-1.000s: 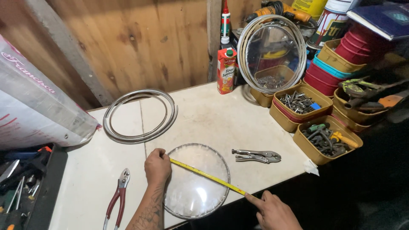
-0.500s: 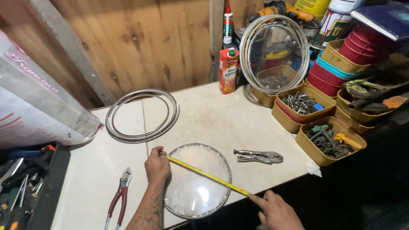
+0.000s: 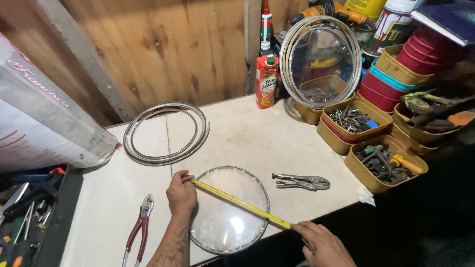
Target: Repairing a drum head by measuring and manipulating the wire mesh using pliers and vice grips
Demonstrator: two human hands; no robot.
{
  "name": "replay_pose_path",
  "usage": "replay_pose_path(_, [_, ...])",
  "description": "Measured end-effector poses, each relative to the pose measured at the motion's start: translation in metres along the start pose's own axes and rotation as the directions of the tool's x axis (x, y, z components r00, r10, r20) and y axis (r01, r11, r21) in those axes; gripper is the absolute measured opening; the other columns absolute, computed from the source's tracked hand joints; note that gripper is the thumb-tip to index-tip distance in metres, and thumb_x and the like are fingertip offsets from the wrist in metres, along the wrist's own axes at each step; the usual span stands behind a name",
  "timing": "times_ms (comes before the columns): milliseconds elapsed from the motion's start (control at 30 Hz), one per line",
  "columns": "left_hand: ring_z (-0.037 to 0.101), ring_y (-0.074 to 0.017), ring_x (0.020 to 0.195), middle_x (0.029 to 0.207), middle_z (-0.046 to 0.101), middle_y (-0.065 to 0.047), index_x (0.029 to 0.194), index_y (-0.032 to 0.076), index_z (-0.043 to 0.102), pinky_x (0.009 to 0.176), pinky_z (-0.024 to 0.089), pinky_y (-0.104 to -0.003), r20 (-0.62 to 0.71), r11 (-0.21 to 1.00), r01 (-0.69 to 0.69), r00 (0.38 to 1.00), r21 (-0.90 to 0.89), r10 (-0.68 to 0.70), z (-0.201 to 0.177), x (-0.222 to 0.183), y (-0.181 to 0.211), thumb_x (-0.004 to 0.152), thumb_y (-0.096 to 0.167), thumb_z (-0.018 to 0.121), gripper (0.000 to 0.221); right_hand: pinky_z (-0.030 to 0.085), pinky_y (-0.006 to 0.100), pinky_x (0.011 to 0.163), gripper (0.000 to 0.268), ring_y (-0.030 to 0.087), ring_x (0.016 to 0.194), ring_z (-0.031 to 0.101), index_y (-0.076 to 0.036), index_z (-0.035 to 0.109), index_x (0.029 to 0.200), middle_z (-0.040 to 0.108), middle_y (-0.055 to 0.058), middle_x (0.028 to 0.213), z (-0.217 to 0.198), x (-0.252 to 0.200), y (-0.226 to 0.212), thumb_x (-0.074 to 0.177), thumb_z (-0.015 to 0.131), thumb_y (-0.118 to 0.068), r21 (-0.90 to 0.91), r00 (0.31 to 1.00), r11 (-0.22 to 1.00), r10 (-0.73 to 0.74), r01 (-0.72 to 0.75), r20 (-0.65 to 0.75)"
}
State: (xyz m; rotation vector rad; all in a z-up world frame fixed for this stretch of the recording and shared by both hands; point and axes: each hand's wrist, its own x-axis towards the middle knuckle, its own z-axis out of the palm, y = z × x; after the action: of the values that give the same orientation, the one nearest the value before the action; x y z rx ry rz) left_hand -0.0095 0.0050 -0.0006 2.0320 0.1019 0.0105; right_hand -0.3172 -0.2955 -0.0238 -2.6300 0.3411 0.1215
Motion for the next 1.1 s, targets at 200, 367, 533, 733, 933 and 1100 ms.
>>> replay_pose_path(200, [0.059, -0.0156, 0.120, 0.100, 0.082, 0.005, 0.119, 0.021, 0.074, 0.114, 0.041, -0.032, 0.083, 0.981, -0.093, 0.993, 0.173, 0.080, 0.007, 0.003, -0.005, 0.083, 0.009, 0.045, 0.047, 0.055, 0.030, 0.096, 0.076, 0.014, 0.116, 0.064, -0.042, 0.056, 0.143, 0.058, -0.017, 0.141, 0.014, -0.005, 0.031, 0.072, 0.066, -0.015, -0.072, 0.999, 0.997, -0.012, 0.015, 0.033])
replay_pose_path(367, [0.061, -0.0202, 0.116, 0.106, 0.078, 0.001, 0.120, 0.022, 0.074, 0.114, 0.041, -0.033, 0.077, 0.971, -0.097, 0.994, 0.219, 0.082, 0.010, 0.005, -0.010, 0.083, 0.013, 0.046, 0.048, 0.055, 0.035, 0.098, 0.073, 0.016, 0.119, 0.058, -0.043, 0.050, 0.145, 0.050, -0.021, 0.146, -0.010, -0.006, -0.011, 0.078, 0.067, -0.023, -0.193, 0.985, 0.976, 0.122, -0.097, 0.121])
replay_pose_path(533, [0.063, -0.0221, 0.114, 0.106, 0.076, -0.002, 0.116, 0.025, 0.076, 0.111, 0.043, -0.034, 0.049, 0.968, -0.086, 0.996, 0.236, 0.076, 0.013, 0.006, -0.013, 0.084, 0.017, 0.049, 0.043, 0.056, 0.037, 0.093, 0.066, 0.016, 0.113, 0.058, -0.041, 0.051, 0.143, 0.052, -0.020, 0.141, -0.021, -0.003, -0.029, 0.081, 0.061, -0.022, -0.208, 0.981, 0.973, 0.136, -0.105, 0.141])
replay_pose_path(733, [0.063, -0.0274, 0.112, 0.109, 0.071, -0.010, 0.118, 0.025, 0.075, 0.106, 0.046, -0.039, 0.060, 0.938, -0.100, 0.995, 0.332, 0.085, 0.011, -0.001, -0.006, 0.085, 0.022, 0.049, 0.042, 0.056, 0.040, 0.092, 0.067, 0.019, 0.113, 0.058, -0.042, 0.049, 0.144, 0.052, -0.021, 0.141, -0.022, 0.001, -0.033, 0.081, 0.061, -0.022, -0.243, 0.978, 0.964, 0.150, -0.112, 0.145])
replay_pose_path(933, [0.063, -0.0292, 0.111, 0.111, 0.069, -0.011, 0.119, 0.025, 0.074, 0.104, 0.048, -0.041, 0.072, 0.941, -0.080, 0.996, 0.329, 0.059, 0.009, -0.004, -0.002, 0.087, 0.025, 0.050, 0.040, 0.053, 0.036, 0.099, 0.064, 0.016, 0.122, 0.054, -0.040, 0.044, 0.150, 0.046, -0.019, 0.147, -0.032, 0.003, -0.046, 0.089, 0.060, -0.024, -0.258, 0.930, 0.952, 0.235, -0.163, 0.281])
replay_pose_path(1100, [0.063, -0.0279, 0.111, 0.111, 0.070, -0.011, 0.122, 0.026, 0.073, 0.105, 0.047, -0.041, 0.083, 0.937, -0.088, 0.995, 0.338, 0.064, 0.008, -0.003, -0.002, 0.088, 0.026, 0.047, 0.043, 0.055, 0.038, 0.097, 0.063, 0.017, 0.120, 0.054, -0.040, 0.045, 0.148, 0.047, -0.018, 0.145, -0.034, 0.003, -0.049, 0.089, 0.061, -0.023, -0.267, 0.936, 0.951, 0.227, -0.154, 0.270])
